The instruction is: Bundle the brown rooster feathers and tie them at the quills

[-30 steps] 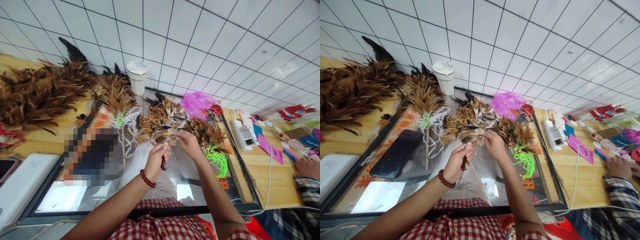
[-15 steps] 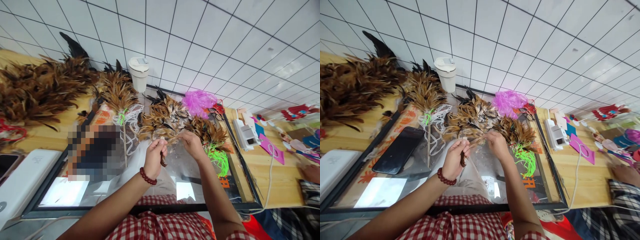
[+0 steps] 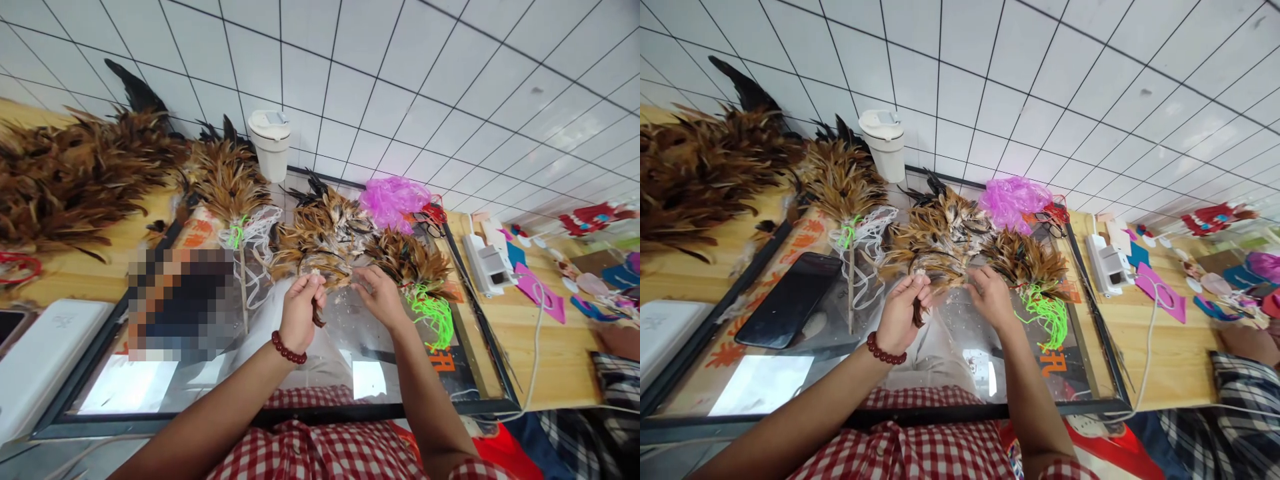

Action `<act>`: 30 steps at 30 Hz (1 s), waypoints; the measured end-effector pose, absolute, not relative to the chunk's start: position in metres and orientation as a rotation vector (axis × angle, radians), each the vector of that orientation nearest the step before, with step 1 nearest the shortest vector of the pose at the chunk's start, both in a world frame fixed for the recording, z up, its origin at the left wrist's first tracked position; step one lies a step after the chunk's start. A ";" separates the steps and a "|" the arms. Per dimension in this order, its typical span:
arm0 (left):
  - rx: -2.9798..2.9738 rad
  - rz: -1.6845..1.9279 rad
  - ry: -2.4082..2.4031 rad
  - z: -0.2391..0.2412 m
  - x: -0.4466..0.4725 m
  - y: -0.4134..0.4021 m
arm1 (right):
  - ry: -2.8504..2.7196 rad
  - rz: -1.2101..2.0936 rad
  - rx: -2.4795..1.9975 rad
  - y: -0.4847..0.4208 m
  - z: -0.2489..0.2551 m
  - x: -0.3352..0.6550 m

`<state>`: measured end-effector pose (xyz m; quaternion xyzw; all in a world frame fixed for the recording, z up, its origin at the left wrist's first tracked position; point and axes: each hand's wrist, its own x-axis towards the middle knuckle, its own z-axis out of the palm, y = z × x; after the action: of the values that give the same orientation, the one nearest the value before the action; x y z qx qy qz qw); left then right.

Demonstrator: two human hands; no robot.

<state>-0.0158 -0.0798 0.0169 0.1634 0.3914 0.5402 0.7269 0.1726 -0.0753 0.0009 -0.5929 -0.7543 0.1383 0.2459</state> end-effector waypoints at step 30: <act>0.930 0.895 1.052 0.010 -0.012 -0.082 | -1.909 0.273 -1.263 -0.094 0.018 0.139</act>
<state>-0.0117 -0.0820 0.0097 0.4132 0.4673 0.3975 0.6729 0.1391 -0.0945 0.0183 -0.5007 -0.7568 0.1083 0.4059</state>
